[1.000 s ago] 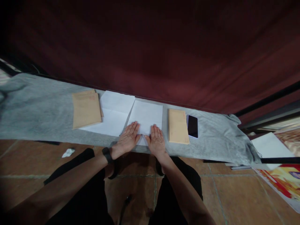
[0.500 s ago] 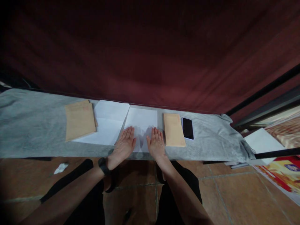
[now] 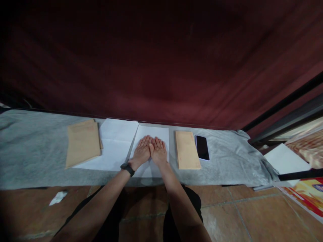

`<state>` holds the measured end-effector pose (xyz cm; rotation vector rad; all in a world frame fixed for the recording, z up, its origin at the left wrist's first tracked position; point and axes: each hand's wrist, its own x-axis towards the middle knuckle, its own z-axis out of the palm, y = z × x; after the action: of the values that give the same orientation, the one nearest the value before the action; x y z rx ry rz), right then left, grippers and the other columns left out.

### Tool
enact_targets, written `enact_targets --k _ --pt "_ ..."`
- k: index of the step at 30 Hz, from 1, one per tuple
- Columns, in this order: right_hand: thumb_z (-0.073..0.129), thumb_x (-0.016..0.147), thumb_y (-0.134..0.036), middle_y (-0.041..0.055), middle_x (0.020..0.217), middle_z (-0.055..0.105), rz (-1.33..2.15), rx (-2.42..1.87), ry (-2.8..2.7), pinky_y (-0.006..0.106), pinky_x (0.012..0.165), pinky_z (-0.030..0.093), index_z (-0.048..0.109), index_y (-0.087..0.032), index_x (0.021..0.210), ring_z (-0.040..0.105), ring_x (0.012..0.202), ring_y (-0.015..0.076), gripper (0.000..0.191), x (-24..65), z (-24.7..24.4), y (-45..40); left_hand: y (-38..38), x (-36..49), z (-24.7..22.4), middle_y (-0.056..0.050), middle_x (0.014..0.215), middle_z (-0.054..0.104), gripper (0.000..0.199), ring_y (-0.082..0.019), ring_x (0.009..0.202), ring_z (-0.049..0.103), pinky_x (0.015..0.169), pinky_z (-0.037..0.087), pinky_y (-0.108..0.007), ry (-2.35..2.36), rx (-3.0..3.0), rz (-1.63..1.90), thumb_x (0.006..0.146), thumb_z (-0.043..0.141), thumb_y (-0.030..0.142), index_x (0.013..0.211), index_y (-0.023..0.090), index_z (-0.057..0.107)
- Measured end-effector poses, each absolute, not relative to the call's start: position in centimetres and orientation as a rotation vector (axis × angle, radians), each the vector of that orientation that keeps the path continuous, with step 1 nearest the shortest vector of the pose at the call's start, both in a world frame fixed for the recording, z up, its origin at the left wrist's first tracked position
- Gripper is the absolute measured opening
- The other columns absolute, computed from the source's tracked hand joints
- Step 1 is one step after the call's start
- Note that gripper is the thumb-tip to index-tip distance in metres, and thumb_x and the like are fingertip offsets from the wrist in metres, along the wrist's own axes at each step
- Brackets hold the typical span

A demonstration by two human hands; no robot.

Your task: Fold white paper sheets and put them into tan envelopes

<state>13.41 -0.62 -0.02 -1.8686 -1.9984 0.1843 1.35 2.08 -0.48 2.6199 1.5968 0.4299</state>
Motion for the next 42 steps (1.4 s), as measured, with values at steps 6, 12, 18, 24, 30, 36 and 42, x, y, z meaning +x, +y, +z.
enact_targets --k 6,12,18,24,30,36,42 --pt "0.033 0.107 -0.040 0.0146 0.160 0.035 0.047 -2.016 -2.023 0.047 0.121 0.026 0.040 -0.015 0.153 0.034 0.149 0.0260 0.053 14.5 -0.7 0.7 4.2 1.2 0.0 -0.019 0.160 0.033 0.058 -0.027 0.151 0.027 0.124 0.020 -0.042 1.809 2.487 0.389 0.101 0.028 0.028 0.152 0.001 0.037" --pt "0.033 0.106 -0.036 0.0219 0.155 0.041 -0.138 -2.067 -1.851 0.048 0.118 0.032 0.041 -0.004 0.151 0.041 0.145 0.0302 0.056 15.3 -2.1 1.2 4.7 1.3 0.2 -0.025 0.157 0.035 0.060 -0.030 0.151 0.028 0.125 0.017 -0.046 1.985 2.395 0.414 0.100 0.030 0.029 0.150 -0.005 0.037" --pt "0.031 0.106 -0.034 0.0258 0.153 0.043 -0.127 -2.137 -1.700 0.050 0.117 0.033 0.044 0.001 0.148 0.043 0.143 0.0337 0.056 15.8 -1.9 0.9 4.9 0.9 0.9 -0.030 0.156 0.035 0.059 -0.033 0.153 0.020 0.126 0.009 -0.049 2.061 2.390 0.449 0.098 0.031 0.023 0.145 -0.012 0.039" --pt "0.025 0.106 -0.033 0.0195 0.157 0.041 0.037 -1.985 -1.811 0.047 0.119 0.030 0.040 -0.007 0.152 0.036 0.148 0.0274 0.054 16.0 -0.1 2.1 5.7 1.3 1.3 -0.015 0.162 0.033 0.057 -0.027 0.154 0.019 0.125 0.020 -0.046 1.815 2.435 0.642 0.100 0.031 0.027 0.152 0.006 0.038" --pt "0.022 0.107 -0.030 0.0120 0.155 0.046 0.129 -1.802 -2.121 0.043 0.122 0.026 0.045 -0.013 0.150 0.035 0.148 0.0213 0.052 14.0 0.2 6.0 6.9 2.1 0.6 -0.014 0.158 0.041 0.054 -0.029 0.152 0.025 0.126 0.017 -0.048 1.645 2.438 0.569 0.098 0.030 0.018 0.149 0.007 0.045" --pt "0.028 0.107 -0.037 0.0098 0.160 0.039 -0.040 -1.948 -2.087 0.047 0.121 0.025 0.042 -0.020 0.153 0.035 0.148 0.0254 0.050 14.6 -0.8 7.8 7.7 1.9 -0.4 -0.017 0.160 0.035 0.056 -0.027 0.152 0.027 0.125 0.018 -0.045 1.781 2.422 0.484 0.101 0.028 0.025 0.152 0.005 0.038" --pt "0.031 0.107 -0.040 0.0150 0.158 0.039 -0.136 -2.037 -2.016 0.046 0.121 0.026 0.039 -0.013 0.154 0.038 0.147 0.0276 0.055 16.4 -1.3 7.6 7.7 0.9 -0.2 -0.017 0.161 0.033 0.058 -0.026 0.152 0.025 0.125 0.018 -0.042 1.815 2.419 0.402 0.102 0.028 0.030 0.153 0.003 0.036"
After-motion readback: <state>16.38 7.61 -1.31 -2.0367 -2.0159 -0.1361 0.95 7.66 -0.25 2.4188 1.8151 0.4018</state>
